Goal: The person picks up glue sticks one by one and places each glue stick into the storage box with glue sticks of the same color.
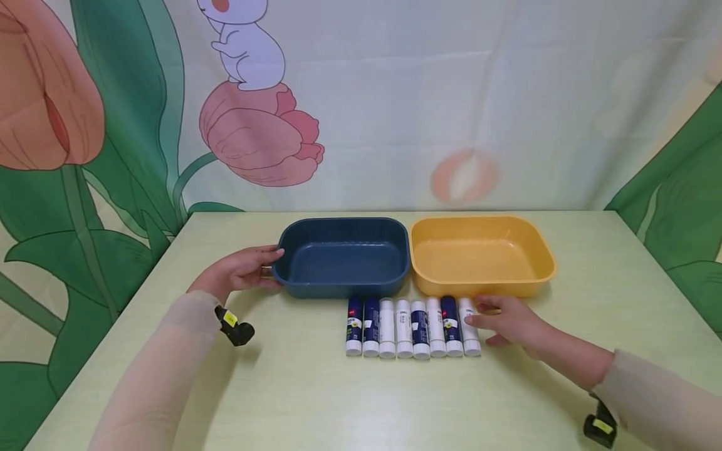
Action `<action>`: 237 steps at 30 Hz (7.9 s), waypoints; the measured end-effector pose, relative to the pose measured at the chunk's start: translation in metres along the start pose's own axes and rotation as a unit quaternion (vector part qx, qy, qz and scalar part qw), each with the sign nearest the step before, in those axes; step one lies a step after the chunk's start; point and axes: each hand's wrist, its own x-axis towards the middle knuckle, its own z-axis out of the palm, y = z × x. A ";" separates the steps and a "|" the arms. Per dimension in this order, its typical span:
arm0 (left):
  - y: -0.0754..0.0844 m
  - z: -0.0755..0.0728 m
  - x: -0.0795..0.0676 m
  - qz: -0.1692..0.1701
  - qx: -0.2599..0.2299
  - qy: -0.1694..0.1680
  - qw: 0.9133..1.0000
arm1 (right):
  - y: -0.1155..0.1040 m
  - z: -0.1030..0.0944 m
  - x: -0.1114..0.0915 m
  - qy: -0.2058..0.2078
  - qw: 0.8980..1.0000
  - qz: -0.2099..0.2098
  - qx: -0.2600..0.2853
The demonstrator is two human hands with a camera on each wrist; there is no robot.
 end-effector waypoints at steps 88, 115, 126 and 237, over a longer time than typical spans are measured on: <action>0.000 -0.004 -0.004 0.007 0.004 -0.012 1.000 | -0.146 -0.106 -0.005 -0.071 0.997 0.000 0.006; 0.005 -0.003 -0.003 -0.011 0.002 -0.001 1.000 | -0.200 -0.121 0.054 -0.071 0.996 0.019 0.042; 0.004 -0.003 -0.003 -0.017 -0.006 0.006 1.000 | -0.190 -0.090 0.093 -0.057 0.997 0.032 0.050; -0.004 -0.002 0.000 -0.008 -0.012 0.007 1.000 | -0.040 -0.007 -0.027 -0.033 0.994 -0.108 -0.007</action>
